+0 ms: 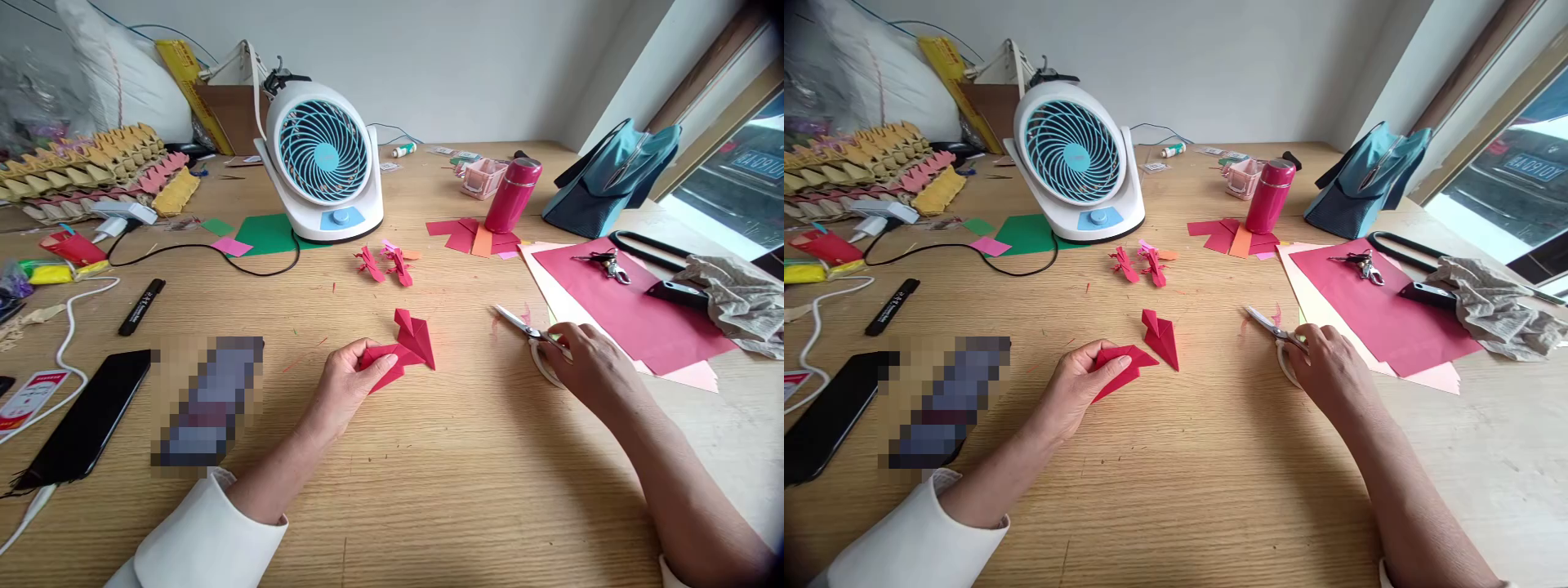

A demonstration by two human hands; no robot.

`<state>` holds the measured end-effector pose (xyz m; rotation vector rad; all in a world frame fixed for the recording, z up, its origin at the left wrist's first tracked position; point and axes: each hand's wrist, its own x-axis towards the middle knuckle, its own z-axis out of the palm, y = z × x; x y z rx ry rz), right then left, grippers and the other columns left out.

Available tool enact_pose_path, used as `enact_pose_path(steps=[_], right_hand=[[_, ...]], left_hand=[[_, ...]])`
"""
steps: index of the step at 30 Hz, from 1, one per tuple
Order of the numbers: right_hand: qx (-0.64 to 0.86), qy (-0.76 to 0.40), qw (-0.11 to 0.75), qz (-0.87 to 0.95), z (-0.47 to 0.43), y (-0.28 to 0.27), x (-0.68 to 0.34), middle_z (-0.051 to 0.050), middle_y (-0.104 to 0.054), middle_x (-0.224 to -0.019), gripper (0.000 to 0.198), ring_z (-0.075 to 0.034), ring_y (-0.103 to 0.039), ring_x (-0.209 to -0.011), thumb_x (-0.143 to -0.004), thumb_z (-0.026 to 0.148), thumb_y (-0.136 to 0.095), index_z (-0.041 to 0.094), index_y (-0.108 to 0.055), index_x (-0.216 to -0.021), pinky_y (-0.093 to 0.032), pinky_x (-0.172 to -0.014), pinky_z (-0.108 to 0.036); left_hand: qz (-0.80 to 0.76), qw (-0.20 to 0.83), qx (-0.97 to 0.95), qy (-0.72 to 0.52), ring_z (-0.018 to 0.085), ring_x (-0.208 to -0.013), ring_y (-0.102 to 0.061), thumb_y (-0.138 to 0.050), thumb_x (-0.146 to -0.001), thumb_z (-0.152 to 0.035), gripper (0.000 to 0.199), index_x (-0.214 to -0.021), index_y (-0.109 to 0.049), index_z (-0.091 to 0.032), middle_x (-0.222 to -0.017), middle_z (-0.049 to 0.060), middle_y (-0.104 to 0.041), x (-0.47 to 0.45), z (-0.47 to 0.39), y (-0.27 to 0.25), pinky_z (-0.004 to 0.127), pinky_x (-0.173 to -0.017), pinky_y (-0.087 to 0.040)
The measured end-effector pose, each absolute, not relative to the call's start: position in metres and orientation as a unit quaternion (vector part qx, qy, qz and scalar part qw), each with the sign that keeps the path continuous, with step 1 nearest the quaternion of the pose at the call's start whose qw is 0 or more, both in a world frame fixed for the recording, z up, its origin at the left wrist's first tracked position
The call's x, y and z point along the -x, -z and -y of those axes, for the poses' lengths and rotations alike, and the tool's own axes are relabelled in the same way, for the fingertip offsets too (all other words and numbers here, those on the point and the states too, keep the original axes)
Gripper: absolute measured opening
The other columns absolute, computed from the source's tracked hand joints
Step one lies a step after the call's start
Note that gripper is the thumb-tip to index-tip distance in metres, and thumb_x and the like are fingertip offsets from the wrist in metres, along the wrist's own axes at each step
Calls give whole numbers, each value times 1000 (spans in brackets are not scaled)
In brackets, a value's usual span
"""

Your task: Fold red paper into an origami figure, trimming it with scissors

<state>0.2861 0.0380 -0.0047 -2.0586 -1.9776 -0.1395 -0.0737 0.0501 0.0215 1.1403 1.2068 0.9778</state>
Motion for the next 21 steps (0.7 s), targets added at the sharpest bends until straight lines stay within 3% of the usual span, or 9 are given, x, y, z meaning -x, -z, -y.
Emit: enact_pose_path(steps=[10, 14, 18, 21], right_hand=[[754, 0, 87, 651, -30, -9, -280, -12, -63, -82, 30, -28, -61, -74, -93, 48, -49, 22, -57, -81, -38, -59, -36], [667, -220, 262, 662, -24, -23, -248, -9, -67, -87, 28, -22, -62, -73, -93, 49, -51, 22, -57, -101, -44, -62, -34], [539, -441, 248, 673, -11, -33, -202, -5, -64, -83, 36, -19, -56, -74, -88, 54, -59, 21, -64, -103, -42, -60, -30], [506, -520, 207, 656, -2, -37, -177, -2, -58, -74, 38, -16, -47, -66, -86, 57, -59, 19, -64, -87, -36, -55, -28]], left_hand=[[-510, 556, -524, -395, 13, -67, -60, -77, -75, -42, 28, -80, -72, -15, -74, 1, -70, 77, -54, -30, 22, -63, -46], [-511, 555, -532, -385, 12, -67, -60, -76, -76, -40, 26, -79, -70, -15, -75, 1, -70, 80, -54, -33, 22, -63, -47], [-509, 559, -519, -398, 13, -66, -62, -78, -73, -38, 24, -77, -70, -15, -73, 1, -70, 82, -54, -40, 24, -64, -50], [-512, 544, -532, -400, 13, -65, -63, -79, -73, -38, 24, -72, -69, -16, -70, 0, -70, 85, -54, -45, 24, -64, -51]])
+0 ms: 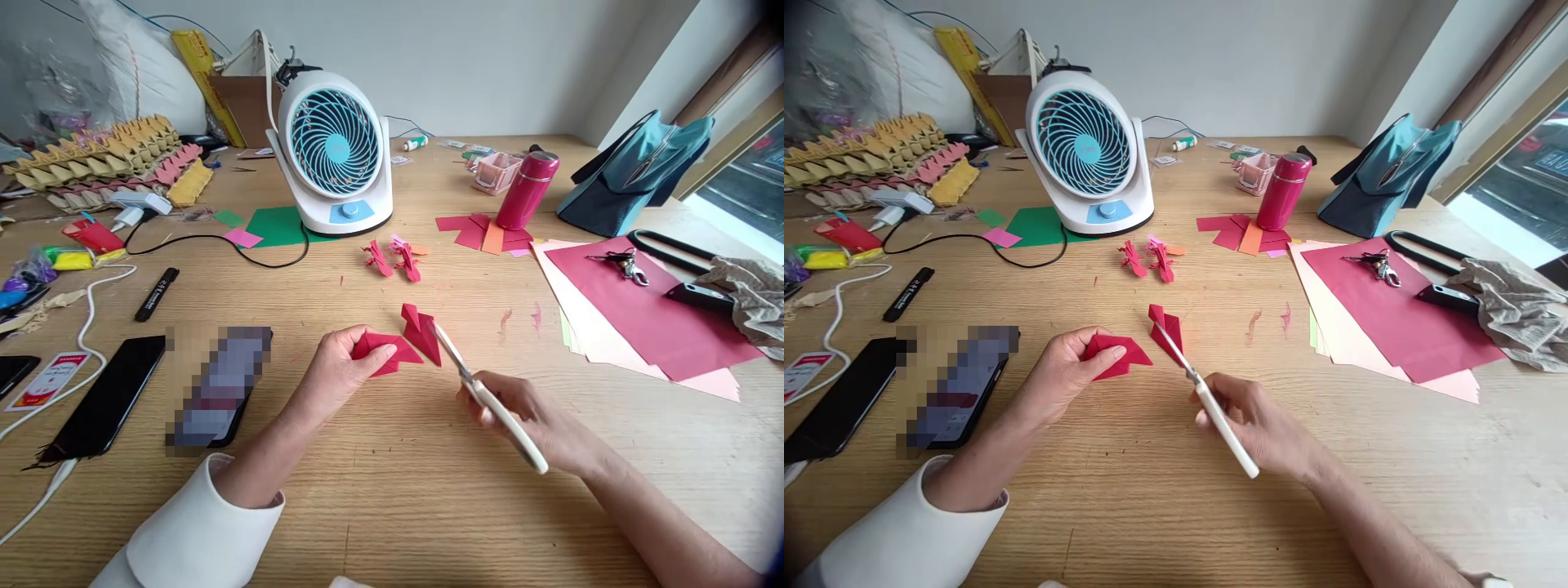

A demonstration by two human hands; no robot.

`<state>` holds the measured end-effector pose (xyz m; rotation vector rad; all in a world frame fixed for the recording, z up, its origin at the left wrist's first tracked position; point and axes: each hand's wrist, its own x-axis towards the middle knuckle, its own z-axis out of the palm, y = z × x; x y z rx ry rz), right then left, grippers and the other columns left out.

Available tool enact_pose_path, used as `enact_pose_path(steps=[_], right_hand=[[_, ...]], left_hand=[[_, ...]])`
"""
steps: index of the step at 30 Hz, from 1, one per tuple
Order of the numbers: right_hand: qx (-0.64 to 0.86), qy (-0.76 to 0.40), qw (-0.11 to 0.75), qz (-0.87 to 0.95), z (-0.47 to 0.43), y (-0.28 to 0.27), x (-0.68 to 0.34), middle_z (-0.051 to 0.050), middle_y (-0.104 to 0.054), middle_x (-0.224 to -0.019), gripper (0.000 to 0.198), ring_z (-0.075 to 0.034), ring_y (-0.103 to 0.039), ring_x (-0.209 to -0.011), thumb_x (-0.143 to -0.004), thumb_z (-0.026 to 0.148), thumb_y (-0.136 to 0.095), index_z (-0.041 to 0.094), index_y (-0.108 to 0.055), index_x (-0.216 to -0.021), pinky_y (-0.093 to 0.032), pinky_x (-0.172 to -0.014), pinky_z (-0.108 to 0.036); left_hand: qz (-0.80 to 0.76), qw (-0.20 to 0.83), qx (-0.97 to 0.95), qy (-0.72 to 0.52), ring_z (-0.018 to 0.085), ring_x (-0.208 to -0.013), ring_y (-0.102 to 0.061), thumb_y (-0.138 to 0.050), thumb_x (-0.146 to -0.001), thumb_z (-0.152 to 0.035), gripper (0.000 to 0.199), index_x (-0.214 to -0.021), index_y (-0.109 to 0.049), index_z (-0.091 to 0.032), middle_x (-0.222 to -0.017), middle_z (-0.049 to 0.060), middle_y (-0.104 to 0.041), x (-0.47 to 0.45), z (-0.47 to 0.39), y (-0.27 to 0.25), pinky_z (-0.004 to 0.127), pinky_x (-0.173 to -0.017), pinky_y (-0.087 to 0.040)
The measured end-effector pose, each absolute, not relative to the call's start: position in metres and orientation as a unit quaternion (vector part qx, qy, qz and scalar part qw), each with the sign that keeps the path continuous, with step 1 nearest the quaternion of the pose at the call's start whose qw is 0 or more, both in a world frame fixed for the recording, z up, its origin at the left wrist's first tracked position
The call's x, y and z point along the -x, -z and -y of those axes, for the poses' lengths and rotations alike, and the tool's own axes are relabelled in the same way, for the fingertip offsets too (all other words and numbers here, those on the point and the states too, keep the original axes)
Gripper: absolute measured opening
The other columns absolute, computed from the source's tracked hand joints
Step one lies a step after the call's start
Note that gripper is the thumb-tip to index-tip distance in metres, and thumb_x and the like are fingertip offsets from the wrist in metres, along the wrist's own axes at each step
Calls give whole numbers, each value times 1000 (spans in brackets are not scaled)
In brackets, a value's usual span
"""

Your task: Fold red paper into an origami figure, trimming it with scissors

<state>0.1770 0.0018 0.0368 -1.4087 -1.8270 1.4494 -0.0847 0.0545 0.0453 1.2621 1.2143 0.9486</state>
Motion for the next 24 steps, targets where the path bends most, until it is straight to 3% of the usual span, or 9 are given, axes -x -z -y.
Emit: enact_pose_path(steps=[9, 24], right_hand=[[467, -599, 149, 633, 8, -36, -161, -2, -56, -74, 37, -15, -47, -66, -89, 55, -55, 19, -58, -85, -34, -58, -28], [456, -634, 161, 604, 10, -39, -155, -1, -54, -73, 50, -15, -48, -67, -85, 67, -56, 17, -58, -85, -35, -59, -28]], left_hand=[[-526, 525, -544, -390, 12, -60, -60, -77, -72, -33, 20, -69, -68, -16, -68, 0, -70, 88, -53, -54, 21, -57, -46], [-545, 501, -559, -374, 10, -55, -54, -73, -71, -34, 24, -63, -62, -15, -60, -2, -63, 85, -51, -55, 21, -52, -41]])
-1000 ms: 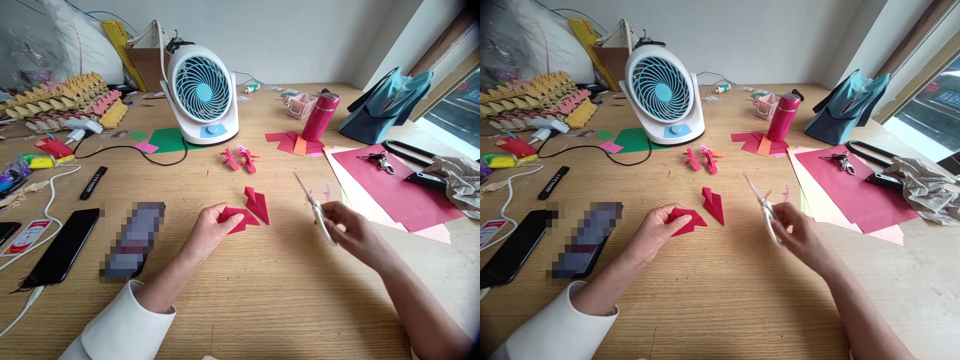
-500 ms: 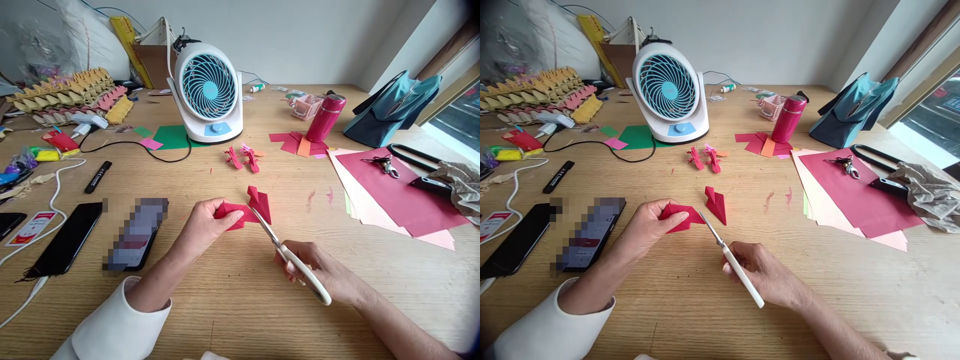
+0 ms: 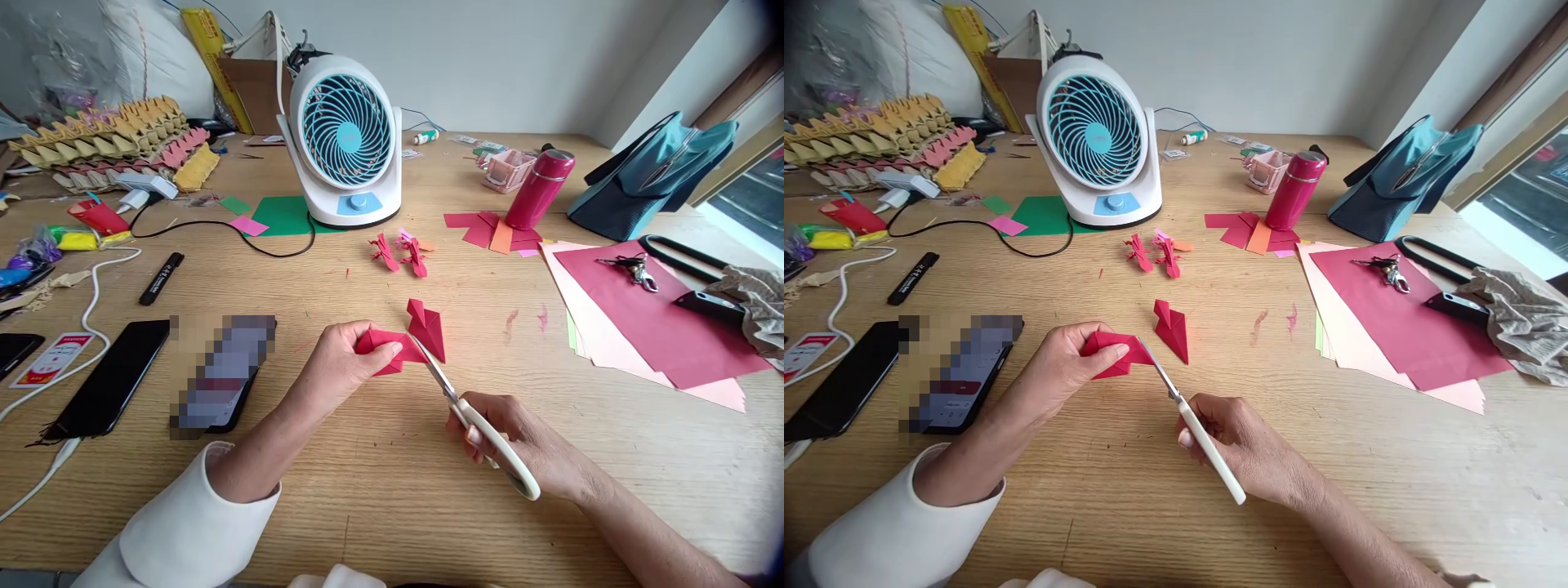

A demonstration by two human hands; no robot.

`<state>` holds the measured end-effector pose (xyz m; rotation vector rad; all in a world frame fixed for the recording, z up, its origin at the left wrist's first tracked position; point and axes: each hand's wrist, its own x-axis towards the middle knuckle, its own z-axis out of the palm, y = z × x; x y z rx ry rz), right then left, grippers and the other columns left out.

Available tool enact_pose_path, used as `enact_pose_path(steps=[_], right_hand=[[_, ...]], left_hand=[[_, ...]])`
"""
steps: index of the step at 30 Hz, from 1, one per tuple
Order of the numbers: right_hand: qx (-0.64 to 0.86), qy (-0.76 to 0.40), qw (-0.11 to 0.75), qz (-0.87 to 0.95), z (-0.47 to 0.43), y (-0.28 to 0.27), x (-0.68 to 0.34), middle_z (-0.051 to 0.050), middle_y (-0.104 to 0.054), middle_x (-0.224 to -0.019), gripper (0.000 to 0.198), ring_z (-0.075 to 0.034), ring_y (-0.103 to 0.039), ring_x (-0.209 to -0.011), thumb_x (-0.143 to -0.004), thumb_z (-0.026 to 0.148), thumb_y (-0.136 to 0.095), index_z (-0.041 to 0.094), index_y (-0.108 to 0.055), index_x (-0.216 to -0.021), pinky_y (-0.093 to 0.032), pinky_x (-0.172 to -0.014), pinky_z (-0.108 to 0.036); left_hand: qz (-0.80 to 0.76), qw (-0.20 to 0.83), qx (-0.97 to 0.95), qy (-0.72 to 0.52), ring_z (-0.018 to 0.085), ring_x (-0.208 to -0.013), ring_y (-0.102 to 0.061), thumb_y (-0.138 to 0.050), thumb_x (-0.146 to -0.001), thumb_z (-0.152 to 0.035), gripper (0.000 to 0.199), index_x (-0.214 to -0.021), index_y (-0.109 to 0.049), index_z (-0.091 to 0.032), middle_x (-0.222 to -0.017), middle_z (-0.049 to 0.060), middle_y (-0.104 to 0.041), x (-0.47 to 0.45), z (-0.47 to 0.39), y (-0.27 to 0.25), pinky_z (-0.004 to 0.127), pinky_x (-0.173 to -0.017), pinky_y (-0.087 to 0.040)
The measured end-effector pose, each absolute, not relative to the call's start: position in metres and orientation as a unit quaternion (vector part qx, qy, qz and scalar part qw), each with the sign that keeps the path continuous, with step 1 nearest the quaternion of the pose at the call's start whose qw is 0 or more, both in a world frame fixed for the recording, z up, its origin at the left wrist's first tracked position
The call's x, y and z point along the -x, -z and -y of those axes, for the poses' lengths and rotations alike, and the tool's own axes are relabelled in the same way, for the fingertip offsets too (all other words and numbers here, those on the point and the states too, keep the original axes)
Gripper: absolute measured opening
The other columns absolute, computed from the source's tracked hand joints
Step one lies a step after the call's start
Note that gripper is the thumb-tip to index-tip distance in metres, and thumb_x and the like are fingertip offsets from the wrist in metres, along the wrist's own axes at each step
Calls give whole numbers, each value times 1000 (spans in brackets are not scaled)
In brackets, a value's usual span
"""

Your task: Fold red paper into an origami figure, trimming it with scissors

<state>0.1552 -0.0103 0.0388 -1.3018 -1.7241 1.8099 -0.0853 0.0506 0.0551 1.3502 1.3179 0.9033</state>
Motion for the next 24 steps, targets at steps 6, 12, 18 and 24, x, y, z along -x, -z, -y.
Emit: enact_pose_path(steps=[6, 12, 18, 24], right_hand=[[472, -623, 151, 605, 10, -41, -155, 0, -54, -72, 49, -14, -47, -67, -86, 64, -57, 16, -61, -89, -35, -59, -27], [468, -620, 158, 609, 10, -39, -156, -1, -57, -73, 41, -14, -48, -67, -88, 56, -58, 16, -63, -90, -35, -61, -27], [472, -617, 162, 609, 11, -40, -155, 0, -54, -72, 36, -14, -49, -66, -87, 51, -58, 15, -62, -87, -35, -60, -27], [477, -605, 165, 616, 11, -36, -155, 0, -52, -70, 37, -14, -47, -63, -87, 52, -56, 15, -61, -84, -34, -56, -27]], left_hand=[[-543, 526, -546, -361, 9, -58, -57, -74, -72, -36, 25, -66, -63, -14, -64, -2, -64, 85, -50, -54, 20, -55, -44], [-540, 543, -529, -366, 11, -60, -61, -76, -71, -36, 26, -67, -63, -15, -65, -1, -65, 85, -50, -53, 22, -59, -49], [-536, 564, -510, -368, 12, -62, -63, -79, -68, -37, 27, -68, -63, -14, -67, -1, -66, 84, -51, -54, 23, -62, -52], [-537, 568, -508, -363, 13, -64, -64, -79, -69, -39, 28, -71, -65, -14, -68, -1, -68, 85, -51, -52, 23, -63, -52]])
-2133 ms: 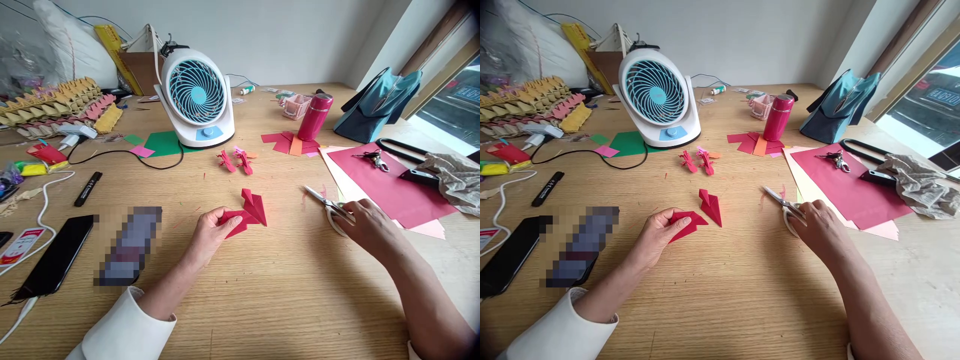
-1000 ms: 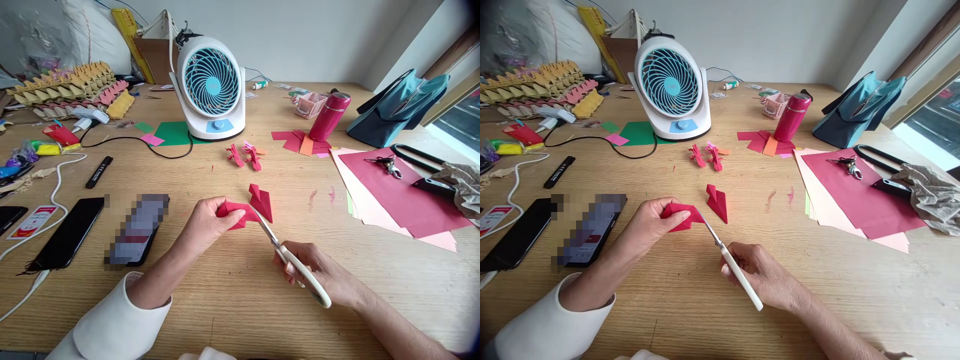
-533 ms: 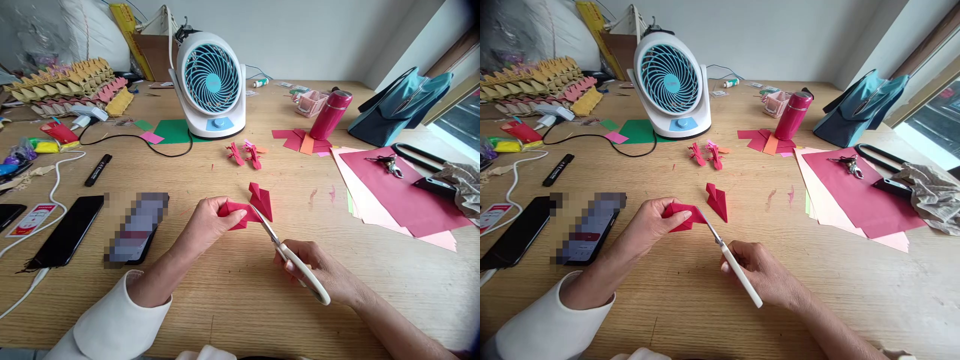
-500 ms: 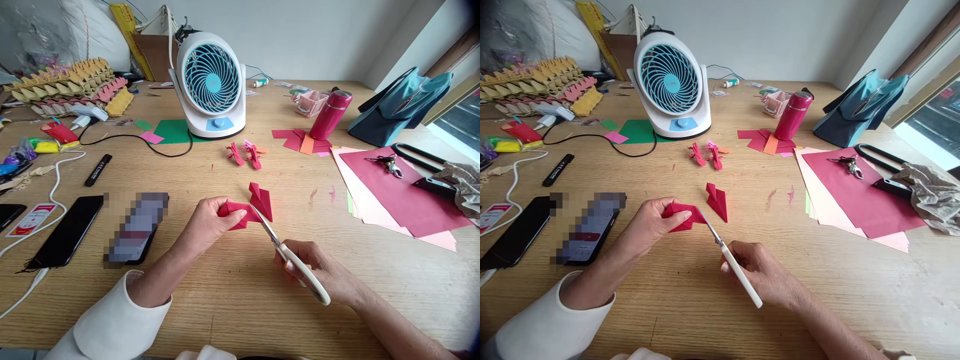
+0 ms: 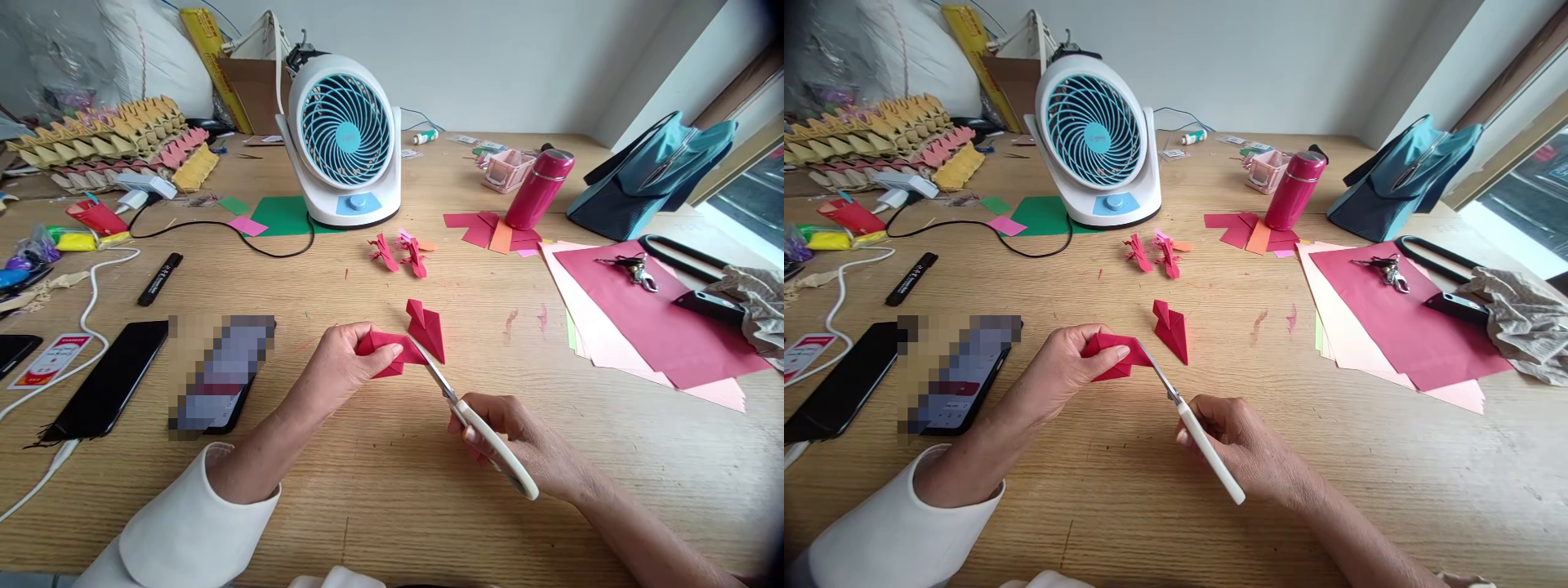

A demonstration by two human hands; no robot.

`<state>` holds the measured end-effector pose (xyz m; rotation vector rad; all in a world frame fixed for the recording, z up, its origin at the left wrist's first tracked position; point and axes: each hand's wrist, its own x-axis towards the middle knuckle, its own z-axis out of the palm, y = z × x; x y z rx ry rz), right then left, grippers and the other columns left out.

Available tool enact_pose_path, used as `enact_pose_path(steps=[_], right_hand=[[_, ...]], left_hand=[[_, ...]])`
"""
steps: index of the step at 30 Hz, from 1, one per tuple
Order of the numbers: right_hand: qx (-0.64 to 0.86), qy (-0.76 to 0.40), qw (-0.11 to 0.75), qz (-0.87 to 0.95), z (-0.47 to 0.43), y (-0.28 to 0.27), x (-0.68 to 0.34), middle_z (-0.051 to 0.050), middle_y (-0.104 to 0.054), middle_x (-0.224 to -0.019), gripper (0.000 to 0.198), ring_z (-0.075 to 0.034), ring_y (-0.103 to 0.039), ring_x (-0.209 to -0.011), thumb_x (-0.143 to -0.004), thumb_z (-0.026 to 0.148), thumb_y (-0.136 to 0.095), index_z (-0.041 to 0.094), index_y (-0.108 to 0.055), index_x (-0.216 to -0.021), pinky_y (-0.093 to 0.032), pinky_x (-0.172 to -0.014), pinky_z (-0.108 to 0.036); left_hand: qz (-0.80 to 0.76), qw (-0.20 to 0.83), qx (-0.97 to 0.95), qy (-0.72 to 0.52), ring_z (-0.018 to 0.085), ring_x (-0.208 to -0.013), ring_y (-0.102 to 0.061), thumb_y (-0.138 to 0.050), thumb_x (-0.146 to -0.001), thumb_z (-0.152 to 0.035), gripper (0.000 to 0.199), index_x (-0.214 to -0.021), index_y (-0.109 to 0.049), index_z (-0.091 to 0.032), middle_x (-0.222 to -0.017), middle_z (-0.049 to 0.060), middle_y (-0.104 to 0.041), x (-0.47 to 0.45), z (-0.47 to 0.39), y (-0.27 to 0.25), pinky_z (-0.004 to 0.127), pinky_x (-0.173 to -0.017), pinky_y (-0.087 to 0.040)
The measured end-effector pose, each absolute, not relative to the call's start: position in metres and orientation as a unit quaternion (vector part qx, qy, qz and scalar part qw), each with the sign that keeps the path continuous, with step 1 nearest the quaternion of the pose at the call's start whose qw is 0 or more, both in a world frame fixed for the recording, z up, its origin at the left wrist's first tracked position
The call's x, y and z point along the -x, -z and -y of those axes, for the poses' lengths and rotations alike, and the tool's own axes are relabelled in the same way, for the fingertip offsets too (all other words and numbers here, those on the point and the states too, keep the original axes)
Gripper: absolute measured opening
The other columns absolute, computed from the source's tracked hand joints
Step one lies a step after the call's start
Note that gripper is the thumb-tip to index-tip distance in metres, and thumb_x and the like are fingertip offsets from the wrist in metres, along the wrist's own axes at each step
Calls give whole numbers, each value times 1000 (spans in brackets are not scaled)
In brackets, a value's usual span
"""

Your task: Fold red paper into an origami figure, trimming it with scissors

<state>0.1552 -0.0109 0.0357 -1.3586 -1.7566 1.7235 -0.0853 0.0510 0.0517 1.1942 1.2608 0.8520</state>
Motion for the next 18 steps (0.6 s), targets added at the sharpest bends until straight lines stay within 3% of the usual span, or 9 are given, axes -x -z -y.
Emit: enact_pose_path(steps=[18], right_hand=[[513, -541, 154, 648, 12, -28, -155, 3, -48, -65, 37, -11, -38, -59, -91, 50, -57, 15, -62, -80, -28, -54, -26]], left_hand=[[-530, 616, -444, -376, 12, -66, -66, -84, -65, -38, 29, -74, -69, -14, -73, 0, -71, 85, -51, -50, 22, -66, -53]])
